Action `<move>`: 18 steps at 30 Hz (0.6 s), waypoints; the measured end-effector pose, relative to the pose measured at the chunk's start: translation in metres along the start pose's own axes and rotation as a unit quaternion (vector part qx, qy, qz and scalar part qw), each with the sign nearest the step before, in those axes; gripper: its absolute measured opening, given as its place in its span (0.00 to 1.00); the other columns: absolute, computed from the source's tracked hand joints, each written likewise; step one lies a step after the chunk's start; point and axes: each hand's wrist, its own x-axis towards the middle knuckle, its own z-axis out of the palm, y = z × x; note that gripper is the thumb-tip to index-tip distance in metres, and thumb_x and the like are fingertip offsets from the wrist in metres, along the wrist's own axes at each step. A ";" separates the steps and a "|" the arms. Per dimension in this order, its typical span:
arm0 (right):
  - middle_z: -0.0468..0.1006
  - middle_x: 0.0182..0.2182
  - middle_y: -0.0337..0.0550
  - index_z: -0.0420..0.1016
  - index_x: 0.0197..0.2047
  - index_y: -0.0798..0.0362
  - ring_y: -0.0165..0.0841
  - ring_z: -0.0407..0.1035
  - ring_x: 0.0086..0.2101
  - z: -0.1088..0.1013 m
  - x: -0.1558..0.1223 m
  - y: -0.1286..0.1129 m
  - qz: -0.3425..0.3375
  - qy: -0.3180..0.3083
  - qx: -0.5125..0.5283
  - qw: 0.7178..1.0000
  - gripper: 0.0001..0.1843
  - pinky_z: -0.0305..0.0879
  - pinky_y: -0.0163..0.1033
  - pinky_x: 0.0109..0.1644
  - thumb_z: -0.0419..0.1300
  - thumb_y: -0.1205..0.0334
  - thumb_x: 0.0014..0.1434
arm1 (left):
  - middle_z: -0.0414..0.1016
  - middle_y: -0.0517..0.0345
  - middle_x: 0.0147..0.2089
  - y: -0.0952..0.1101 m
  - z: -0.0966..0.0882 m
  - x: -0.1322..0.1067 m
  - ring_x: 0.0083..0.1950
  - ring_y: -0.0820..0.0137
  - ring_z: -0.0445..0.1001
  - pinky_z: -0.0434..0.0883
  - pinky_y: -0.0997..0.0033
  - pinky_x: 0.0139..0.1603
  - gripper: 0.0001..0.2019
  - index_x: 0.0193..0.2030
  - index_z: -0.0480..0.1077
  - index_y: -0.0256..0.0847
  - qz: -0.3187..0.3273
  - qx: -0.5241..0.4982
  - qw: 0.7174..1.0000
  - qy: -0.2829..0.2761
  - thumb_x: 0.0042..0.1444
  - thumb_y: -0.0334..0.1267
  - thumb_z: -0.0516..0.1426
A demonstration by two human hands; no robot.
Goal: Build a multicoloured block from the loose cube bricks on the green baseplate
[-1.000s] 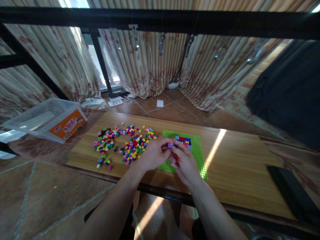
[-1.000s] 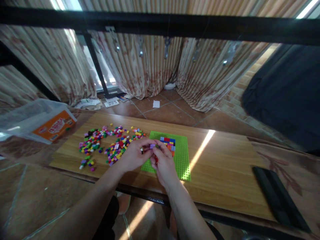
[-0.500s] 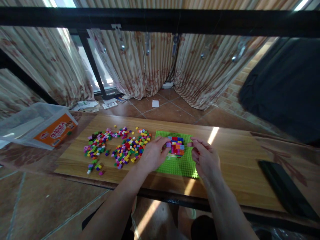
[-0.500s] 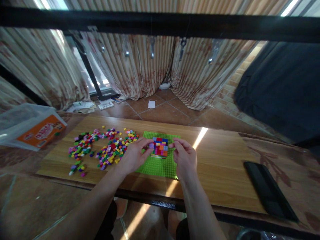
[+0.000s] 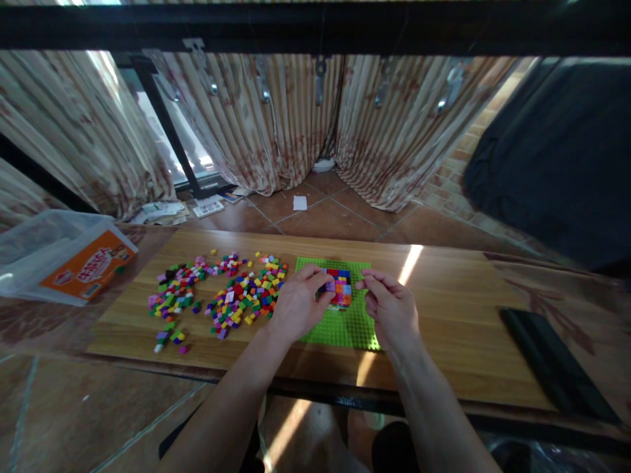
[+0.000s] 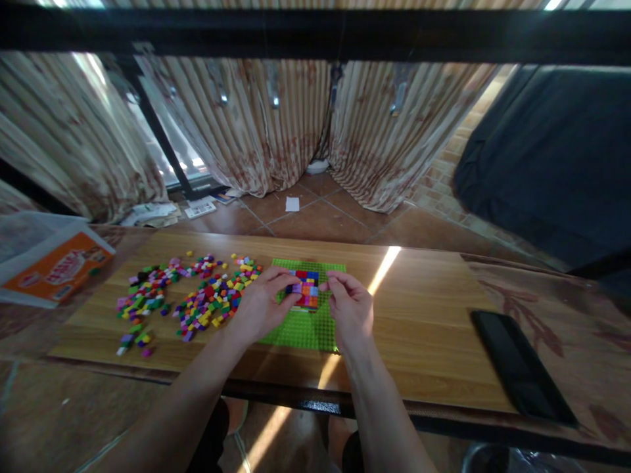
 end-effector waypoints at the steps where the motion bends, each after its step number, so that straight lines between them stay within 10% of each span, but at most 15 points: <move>1: 0.75 0.20 0.35 0.76 0.35 0.54 0.18 0.48 0.13 0.000 0.000 0.000 0.002 -0.002 0.002 1.000 0.15 0.36 0.29 0.15 0.69 0.55 0.45 | 0.72 0.57 0.45 0.000 0.000 0.000 0.46 0.68 0.73 0.72 0.66 0.49 0.07 0.42 0.75 0.44 0.000 -0.004 1.000 -0.001 0.56 0.35 0.60; 18: 0.75 0.21 0.36 0.76 0.33 0.55 0.18 0.47 0.14 0.004 0.000 0.004 0.012 0.017 -0.004 1.000 0.17 0.39 0.29 0.16 0.70 0.54 0.41 | 0.73 0.54 0.44 -0.007 -0.010 0.003 0.40 0.70 0.73 0.73 0.65 0.45 0.12 0.44 0.73 0.39 -0.097 -0.097 0.991 0.006 0.53 0.27 0.58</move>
